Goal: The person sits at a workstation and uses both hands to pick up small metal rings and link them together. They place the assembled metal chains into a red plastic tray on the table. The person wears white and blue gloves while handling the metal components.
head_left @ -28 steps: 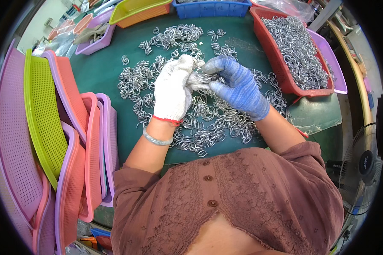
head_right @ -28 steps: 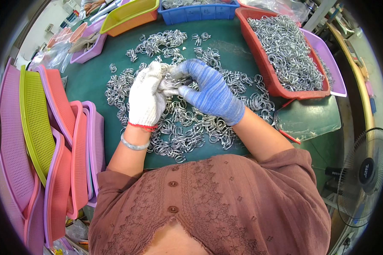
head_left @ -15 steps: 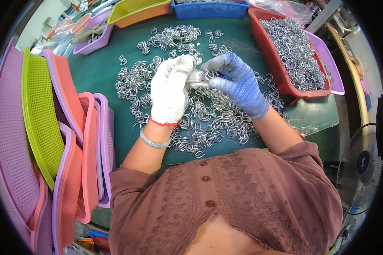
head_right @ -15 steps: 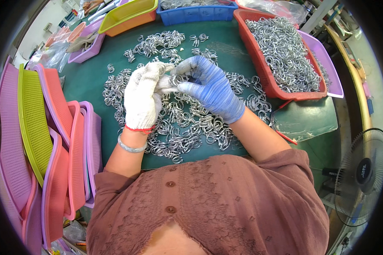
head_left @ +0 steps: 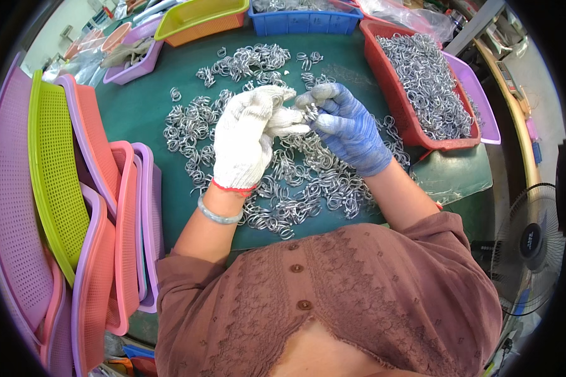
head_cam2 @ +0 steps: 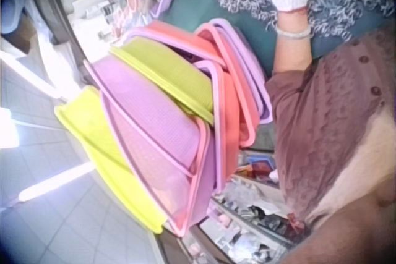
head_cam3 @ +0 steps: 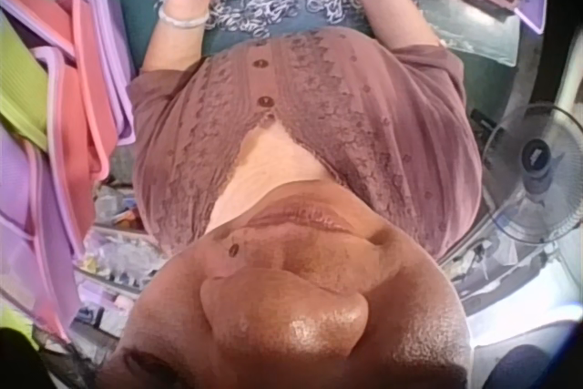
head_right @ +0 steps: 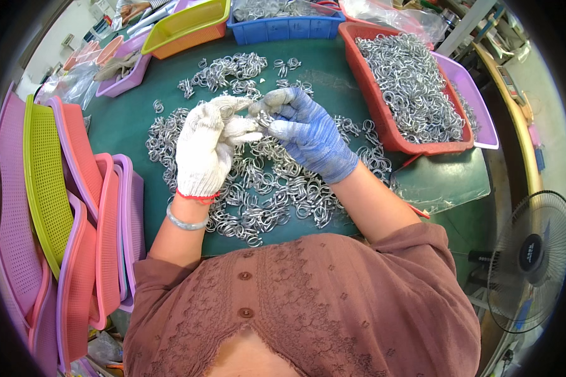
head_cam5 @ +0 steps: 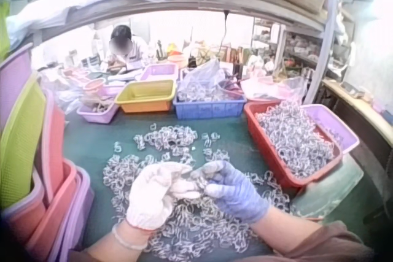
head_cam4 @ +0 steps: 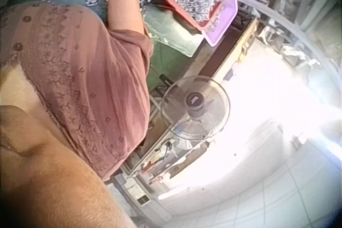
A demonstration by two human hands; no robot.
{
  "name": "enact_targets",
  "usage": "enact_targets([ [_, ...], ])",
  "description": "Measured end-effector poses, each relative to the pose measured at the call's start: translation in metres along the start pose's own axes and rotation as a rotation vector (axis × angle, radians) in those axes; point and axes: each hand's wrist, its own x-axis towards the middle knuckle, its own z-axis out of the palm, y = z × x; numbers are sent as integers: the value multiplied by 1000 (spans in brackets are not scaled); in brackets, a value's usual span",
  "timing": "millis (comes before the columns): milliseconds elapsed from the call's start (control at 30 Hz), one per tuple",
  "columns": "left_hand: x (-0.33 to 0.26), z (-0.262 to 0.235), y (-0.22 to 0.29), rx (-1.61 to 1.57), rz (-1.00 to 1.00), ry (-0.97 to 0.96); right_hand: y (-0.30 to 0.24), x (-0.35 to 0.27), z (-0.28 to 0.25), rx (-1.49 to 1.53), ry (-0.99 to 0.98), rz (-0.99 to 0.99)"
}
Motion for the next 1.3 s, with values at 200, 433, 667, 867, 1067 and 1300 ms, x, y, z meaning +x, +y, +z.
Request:
enact_targets([
  [200, -1, 0, 0, -23, -5, -11, 2, 0, -6, 81, -68, 23],
  [433, -2, 0, 2, -4, -1, -10, 2, 0, -8, 134, -96, 53],
  [667, 0, -1, 1, -65, -3, 40, 0, -4, -4, 147, -52, 48],
  [867, 0, -7, -1, -76, -63, 29, -4, -4, 0, 144, -7, 51],
  [1067, 0, -5, -1, -20, -86, 10, -12, -8, 12, 44, 91, 45],
  [1300, -1, 4, 1, 90, -65, 80, -101, 2, 10, -949, 541, -570],
])
